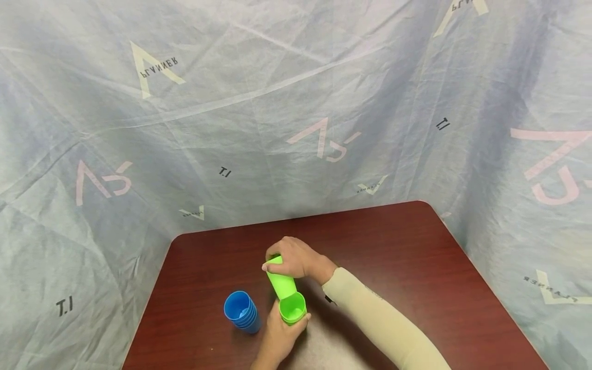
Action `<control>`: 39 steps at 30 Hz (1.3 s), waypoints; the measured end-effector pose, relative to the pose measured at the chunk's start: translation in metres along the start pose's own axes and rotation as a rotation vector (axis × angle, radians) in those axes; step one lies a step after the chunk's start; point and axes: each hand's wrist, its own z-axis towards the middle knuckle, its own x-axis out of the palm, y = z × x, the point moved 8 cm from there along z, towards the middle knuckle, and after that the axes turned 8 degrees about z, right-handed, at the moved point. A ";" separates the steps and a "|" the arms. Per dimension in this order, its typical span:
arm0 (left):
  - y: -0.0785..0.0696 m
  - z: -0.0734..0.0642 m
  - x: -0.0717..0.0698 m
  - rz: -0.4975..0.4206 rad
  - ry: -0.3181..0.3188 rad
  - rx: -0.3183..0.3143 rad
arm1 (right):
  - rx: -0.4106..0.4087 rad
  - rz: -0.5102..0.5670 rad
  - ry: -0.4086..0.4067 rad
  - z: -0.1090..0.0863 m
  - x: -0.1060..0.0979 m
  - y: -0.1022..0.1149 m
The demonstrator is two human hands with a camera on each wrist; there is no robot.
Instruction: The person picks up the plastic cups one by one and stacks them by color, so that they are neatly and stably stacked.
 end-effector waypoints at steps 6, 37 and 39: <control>-0.001 0.000 0.000 -0.031 0.010 0.028 | -0.038 0.050 0.013 -0.008 0.005 0.005; -0.007 -0.003 -0.002 0.006 0.004 0.145 | -0.360 0.110 -0.168 -0.061 0.017 0.045; -0.007 -0.004 -0.003 0.021 -0.011 0.157 | -0.354 0.107 -0.175 -0.064 0.021 0.044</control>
